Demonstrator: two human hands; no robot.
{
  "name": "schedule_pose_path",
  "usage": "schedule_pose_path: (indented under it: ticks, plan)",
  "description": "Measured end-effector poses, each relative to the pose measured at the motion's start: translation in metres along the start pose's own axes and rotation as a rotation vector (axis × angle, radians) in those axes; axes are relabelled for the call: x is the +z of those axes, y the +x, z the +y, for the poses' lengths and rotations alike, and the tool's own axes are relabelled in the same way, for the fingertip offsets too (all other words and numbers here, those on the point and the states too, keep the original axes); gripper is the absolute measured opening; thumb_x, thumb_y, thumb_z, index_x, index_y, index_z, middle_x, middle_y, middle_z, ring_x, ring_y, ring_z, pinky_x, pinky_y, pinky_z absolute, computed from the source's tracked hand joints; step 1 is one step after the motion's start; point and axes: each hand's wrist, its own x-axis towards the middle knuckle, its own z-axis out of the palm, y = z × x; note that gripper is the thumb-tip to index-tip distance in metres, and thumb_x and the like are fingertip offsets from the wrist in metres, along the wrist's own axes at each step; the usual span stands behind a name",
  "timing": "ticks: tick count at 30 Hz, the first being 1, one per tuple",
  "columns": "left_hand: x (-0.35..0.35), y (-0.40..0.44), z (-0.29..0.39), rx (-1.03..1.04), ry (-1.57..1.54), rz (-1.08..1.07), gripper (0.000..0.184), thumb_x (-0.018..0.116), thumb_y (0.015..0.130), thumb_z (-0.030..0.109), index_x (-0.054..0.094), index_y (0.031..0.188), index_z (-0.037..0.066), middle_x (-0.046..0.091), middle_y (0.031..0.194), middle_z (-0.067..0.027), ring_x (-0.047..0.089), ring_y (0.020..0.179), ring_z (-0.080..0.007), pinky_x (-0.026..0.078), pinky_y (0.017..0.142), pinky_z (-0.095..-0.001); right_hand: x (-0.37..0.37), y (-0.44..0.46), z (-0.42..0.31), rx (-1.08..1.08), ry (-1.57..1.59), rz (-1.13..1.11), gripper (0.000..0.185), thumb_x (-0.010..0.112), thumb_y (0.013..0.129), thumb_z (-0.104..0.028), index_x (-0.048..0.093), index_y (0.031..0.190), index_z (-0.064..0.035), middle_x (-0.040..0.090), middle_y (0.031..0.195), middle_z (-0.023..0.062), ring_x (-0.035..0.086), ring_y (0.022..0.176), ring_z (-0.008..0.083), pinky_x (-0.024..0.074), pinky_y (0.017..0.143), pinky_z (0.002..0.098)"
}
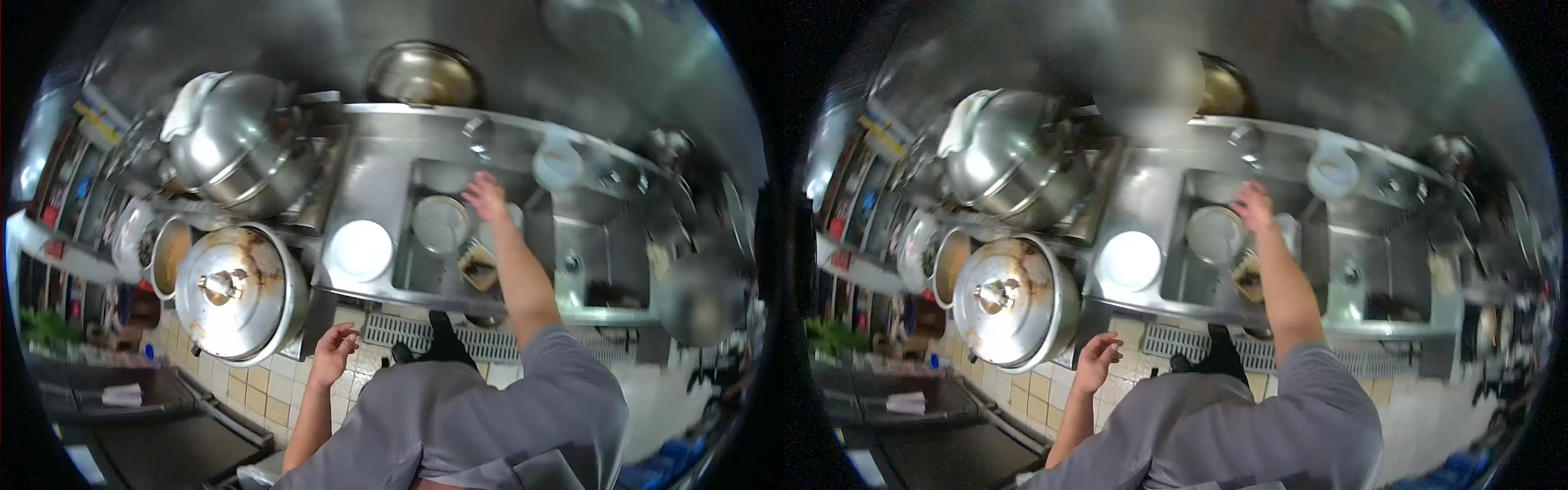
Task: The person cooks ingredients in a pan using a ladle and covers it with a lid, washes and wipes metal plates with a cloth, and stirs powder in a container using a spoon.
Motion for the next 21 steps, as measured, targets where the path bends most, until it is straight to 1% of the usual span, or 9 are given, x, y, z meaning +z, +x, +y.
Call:
schedule_pose_path:
  ticks: [3,5,6,8,14,16,18,20,21]
  plan:
    - [0.006,0.025,0.031,0.015,-0.022,0.126,0.03,0.063,0.101,0.015,0.059,0.128,0.003,0.07,0.11,-0.0076,0.066,0.09,-0.0156,0.055,0.08,-0.0307,-0.039,0.16,0.028,0.083,0.288,0.01,0.039,0.063,0.097,-0.018,0.052,0.131,-0.0027,0.052,0.136,0.0174,0.048,0.132,0.0409,0.047,0.106,0.0613]
    - [0.021,0.036,0.045,0.028,-0.075,0.236,0.029,0.063,0.102,0.014,0.06,0.128,0.003,0.07,0.11,-0.0077,0.066,0.092,-0.0154,0.055,0.081,-0.0305,-0.053,0.23,0.041,0.187,0.514,-0.039,0.026,0.059,0.097,-0.015,0.056,0.116,0.0021,0.061,0.117,0.0218,0.059,0.114,0.042,0.0506,0.103,0.0615]
    - [0.029,0.046,0.05,0.005,-0.111,0.199,0.029,0.063,0.102,0.014,0.06,0.128,0.003,0.069,0.111,-0.0075,0.065,0.093,-0.0149,0.054,0.082,-0.0305,-0.049,0.246,0.041,0.202,0.604,-0.101,0.021,0.054,0.099,-0.012,0.057,0.114,0.0024,0.063,0.105,0.0195,0.064,0.105,0.0381,0.0548,0.101,0.0537]
    - [0.044,0.068,0.052,-0.043,-0.138,0.123,0.03,0.063,0.102,0.014,0.06,0.129,0.003,0.069,0.111,-0.0067,0.064,0.094,-0.0138,0.054,0.084,-0.0306,-0.053,0.284,0.06,0.171,0.734,-0.049,0.02,0.049,0.102,-0.012,0.058,0.113,0.0017,0.064,0.103,0.0181,0.066,0.101,0.033,0.0586,0.097,0.0457]
    - [0.103,0.143,0.089,-0.072,-0.066,-0.033,0.031,0.061,0.103,0.017,0.058,0.132,0.006,0.067,0.11,-0.0028,0.061,0.093,-0.0109,0.054,0.084,-0.0299,-0.019,0.252,0.05,0.088,0.458,0.354,0.021,0.048,0.105,-0.013,0.058,0.116,0.0017,0.066,0.107,0.0154,0.067,0.096,0.0264,0.0635,0.088,0.0418]
    - [0.12,0.176,0.102,-0.116,-0.17,-0.164,0.033,0.062,0.103,0.018,0.057,0.134,0.006,0.067,0.109,-0.0024,0.061,0.093,-0.0114,0.053,0.084,-0.0299,-0.014,0.235,0.046,0.028,0.648,0.114,0.02,0.052,0.105,-0.017,0.06,0.11,-0.0001,0.065,0.097,0.0105,0.065,0.088,0.02,0.0631,0.077,0.0331]
    - [0.137,0.213,0.113,-0.085,-0.137,-0.184,0.033,0.063,0.103,0.02,0.057,0.132,0.007,0.064,0.105,-0.0006,0.059,0.091,-0.0106,0.052,0.08,-0.0288,-0.001,0.244,0.046,0.008,0.545,0.213,0.018,0.058,0.103,-0.022,0.061,0.106,-0.0042,0.064,0.09,0.0062,0.063,0.079,0.0159,0.0562,0.062,0.0259]
    - [0.156,0.246,0.123,-0.039,-0.084,-0.21,0.034,0.064,0.102,0.024,0.057,0.131,0.007,0.062,0.1,0.0009,0.058,0.088,-0.0099,0.051,0.076,-0.0278,-0.034,0.29,0.073,0.07,0.466,0.122,0.023,0.073,0.094,-0.019,0.061,0.11,-0.0074,0.065,0.092,0.0079,0.065,0.078,0.0201,0.0527,0.06,0.0313]
    - [0.168,0.266,0.128,-0.022,-0.058,-0.212,0.035,0.064,0.102,0.024,0.057,0.131,0.006,0.062,0.1,0.0006,0.058,0.087,-0.0101,0.051,0.075,-0.0279,-0.015,0.268,0.059,0.117,0.433,0.316,0.026,0.081,0.088,-0.02,0.062,0.102,-0.009,0.063,0.085,0.0055,0.063,0.073,0.0191,0.0482,0.057,0.0298]
